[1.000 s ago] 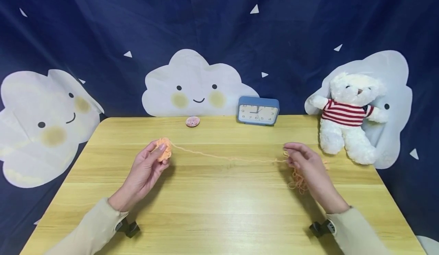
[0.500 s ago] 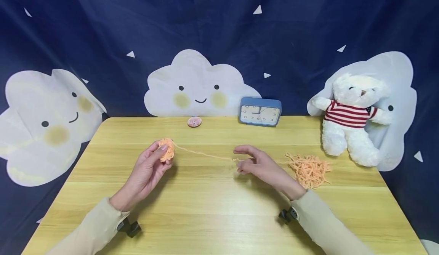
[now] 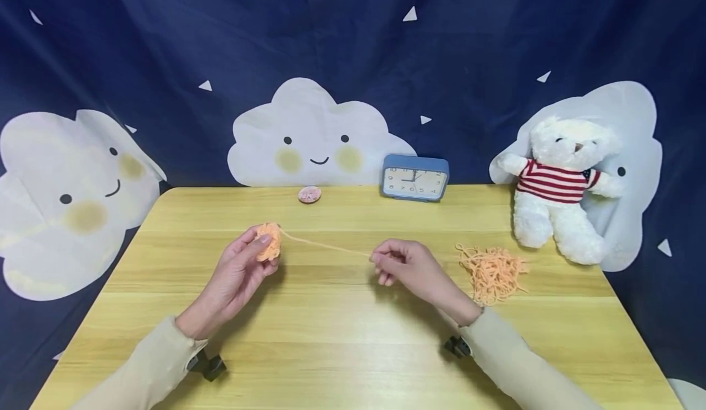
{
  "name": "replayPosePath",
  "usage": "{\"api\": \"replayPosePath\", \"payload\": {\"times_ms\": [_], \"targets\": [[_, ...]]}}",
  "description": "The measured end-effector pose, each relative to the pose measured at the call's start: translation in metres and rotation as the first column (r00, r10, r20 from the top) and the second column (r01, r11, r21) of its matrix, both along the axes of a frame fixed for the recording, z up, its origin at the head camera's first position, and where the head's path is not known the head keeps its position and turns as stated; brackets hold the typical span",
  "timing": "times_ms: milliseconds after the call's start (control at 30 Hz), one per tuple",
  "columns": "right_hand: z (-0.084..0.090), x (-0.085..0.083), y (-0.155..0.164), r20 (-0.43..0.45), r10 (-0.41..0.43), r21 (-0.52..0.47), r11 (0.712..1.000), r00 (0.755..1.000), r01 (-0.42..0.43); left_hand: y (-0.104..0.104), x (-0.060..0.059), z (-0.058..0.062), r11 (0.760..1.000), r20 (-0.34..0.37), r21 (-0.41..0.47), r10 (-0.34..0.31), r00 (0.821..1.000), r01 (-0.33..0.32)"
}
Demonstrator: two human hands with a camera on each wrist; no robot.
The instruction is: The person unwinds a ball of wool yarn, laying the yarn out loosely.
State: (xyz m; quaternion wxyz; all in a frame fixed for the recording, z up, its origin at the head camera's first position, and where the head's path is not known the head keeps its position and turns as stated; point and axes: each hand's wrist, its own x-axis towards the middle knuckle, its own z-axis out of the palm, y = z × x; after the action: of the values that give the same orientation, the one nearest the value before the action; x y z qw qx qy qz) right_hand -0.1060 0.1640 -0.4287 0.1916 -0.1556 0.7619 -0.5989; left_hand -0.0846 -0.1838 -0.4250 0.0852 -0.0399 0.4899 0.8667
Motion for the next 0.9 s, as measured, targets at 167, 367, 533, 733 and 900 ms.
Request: {"api": "replayPosePath", "payload": {"times_ms": [167,367,533,733,900], "targets": [[0.005,0.005,0.022,-0.084,-0.135,-0.048,0.99,0.987,0.132,-0.003,0.001,-0.002,0.998,-0.031,0.055,-0.009,0.999,0.011],[0.007,0.011,0.044,-0.128,-0.293,-0.134,0.952,0.948,0.276,-0.006,0.003,-0.005,0.994,-0.059,0.107,-0.015,0.998,0.021],[0.009,0.013,0.057,-0.079,-0.388,-0.235,0.903,0.918,0.361,-0.008,0.004,-0.005,0.998,-0.066,0.069,-0.007,0.998,0.012],[0.01,0.016,0.074,0.004,-0.437,-0.381,0.831,0.899,0.406,-0.012,0.006,-0.007,1.0,-0.077,0.011,0.011,0.997,-0.01],[0.004,0.018,0.092,0.046,-0.452,-0.464,0.78,0.891,0.42,-0.015,0.007,-0.008,0.999,-0.077,0.05,0.021,0.997,-0.017]]}}
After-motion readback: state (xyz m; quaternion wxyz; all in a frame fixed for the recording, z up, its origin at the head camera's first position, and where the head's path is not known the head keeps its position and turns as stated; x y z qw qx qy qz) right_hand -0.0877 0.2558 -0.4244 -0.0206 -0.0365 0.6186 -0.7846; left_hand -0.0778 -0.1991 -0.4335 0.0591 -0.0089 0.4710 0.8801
